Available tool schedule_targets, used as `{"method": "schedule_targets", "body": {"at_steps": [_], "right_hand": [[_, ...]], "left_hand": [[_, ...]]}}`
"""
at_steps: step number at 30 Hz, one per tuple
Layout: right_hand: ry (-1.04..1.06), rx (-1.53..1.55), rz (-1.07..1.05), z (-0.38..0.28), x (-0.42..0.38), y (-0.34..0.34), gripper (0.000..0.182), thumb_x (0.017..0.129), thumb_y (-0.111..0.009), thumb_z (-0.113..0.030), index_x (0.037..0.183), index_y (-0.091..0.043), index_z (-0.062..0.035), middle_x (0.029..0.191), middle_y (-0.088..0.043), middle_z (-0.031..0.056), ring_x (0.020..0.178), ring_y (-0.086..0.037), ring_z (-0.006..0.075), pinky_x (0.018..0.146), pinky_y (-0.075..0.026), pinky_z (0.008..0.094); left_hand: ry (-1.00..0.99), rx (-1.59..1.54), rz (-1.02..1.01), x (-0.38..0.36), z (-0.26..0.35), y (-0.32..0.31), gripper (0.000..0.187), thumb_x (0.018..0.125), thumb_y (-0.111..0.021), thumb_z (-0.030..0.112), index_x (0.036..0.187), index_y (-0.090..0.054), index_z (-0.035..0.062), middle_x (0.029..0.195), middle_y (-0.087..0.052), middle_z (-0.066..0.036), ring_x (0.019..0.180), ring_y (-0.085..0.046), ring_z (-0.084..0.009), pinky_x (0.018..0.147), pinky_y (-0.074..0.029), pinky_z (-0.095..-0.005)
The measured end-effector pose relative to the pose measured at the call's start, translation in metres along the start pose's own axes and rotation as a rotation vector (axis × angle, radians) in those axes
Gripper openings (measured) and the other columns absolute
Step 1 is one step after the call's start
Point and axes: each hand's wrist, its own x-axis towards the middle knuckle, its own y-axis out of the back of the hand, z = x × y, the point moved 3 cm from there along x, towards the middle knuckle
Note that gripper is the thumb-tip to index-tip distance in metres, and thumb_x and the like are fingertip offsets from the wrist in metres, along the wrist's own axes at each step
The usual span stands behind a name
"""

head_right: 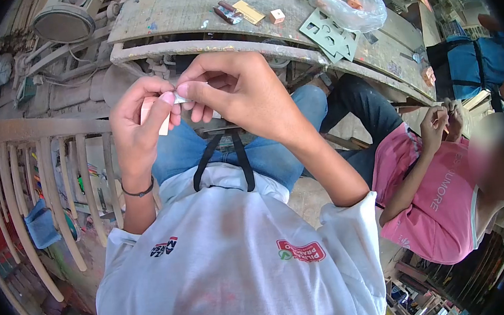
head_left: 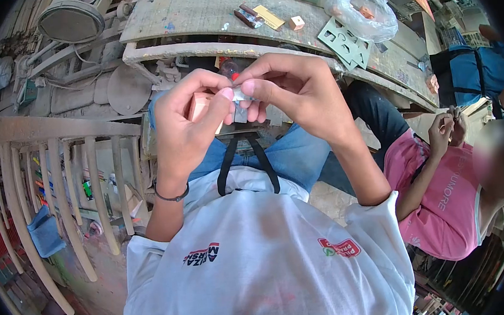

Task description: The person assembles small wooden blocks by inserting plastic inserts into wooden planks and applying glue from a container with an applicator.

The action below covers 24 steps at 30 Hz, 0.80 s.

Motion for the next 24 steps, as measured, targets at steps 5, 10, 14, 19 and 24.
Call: {"method": "schedule_targets", "body": {"at_steps": [5,10,14,19,24], "right_hand": [[0.019,-0.025,0.006,0.0006,-0.0002,0.0004,0.010,0.085,-0.059,0.000,0.089,-0.064,0.0070,0.073,-0.063,0.0062,0.064,-0.059,0.0085,0.060,-0.050,0.0222],[0.062,-0.063,0.032,0.0049,-0.0020,0.0004,0.008,0.083,-0.060,0.001,0.087,-0.064,0.0068,0.073,-0.062,0.0056,0.065,-0.058,0.0077,0.060,-0.049,0.0218],[0.076,-0.058,0.048,0.0050,-0.0014,-0.0011,0.006,0.080,-0.061,0.002,0.084,-0.063,0.0064,0.073,-0.062,0.0045,0.066,-0.056,0.0065,0.060,-0.047,0.0214],[0.119,-0.089,0.064,0.0081,0.0002,0.0007,0.007,0.077,-0.061,0.003,0.084,-0.063,0.0051,0.073,-0.061,0.0032,0.066,-0.052,0.0049,0.059,-0.044,0.0204],[0.134,-0.085,0.053,0.0058,-0.0019,-0.0011,0.006,0.077,-0.061,0.003,0.083,-0.064,0.0041,0.075,-0.061,0.0027,0.066,-0.050,0.0041,0.059,-0.041,0.0193]], "left_hand": [[0.083,-0.094,-0.059,0.0010,-0.0012,-0.0002,0.008,0.088,-0.056,0.005,0.087,-0.058,-0.0026,0.070,-0.058,-0.003,0.059,-0.052,-0.0047,0.052,-0.040,-0.0184],[0.122,-0.078,-0.132,0.0019,-0.0034,0.0011,0.009,0.089,-0.054,0.006,0.085,-0.056,-0.0021,0.068,-0.057,-0.002,0.057,-0.050,-0.0041,0.051,-0.039,-0.0184],[0.149,-0.133,-0.141,0.0021,-0.0048,0.0005,0.010,0.090,-0.053,0.006,0.083,-0.056,-0.0013,0.067,-0.056,-0.002,0.056,-0.049,-0.0043,0.050,-0.038,-0.0187],[0.168,-0.101,-0.164,0.0007,-0.0028,-0.0004,0.015,0.091,-0.052,0.009,0.080,-0.056,-0.0007,0.065,-0.055,-0.003,0.054,-0.049,-0.0054,0.048,-0.038,-0.0195],[0.202,-0.147,-0.176,-0.0016,-0.0056,0.0021,0.022,0.092,-0.051,0.015,0.078,-0.056,-0.0006,0.063,-0.055,-0.004,0.052,-0.049,-0.0070,0.047,-0.038,-0.0203]]}}
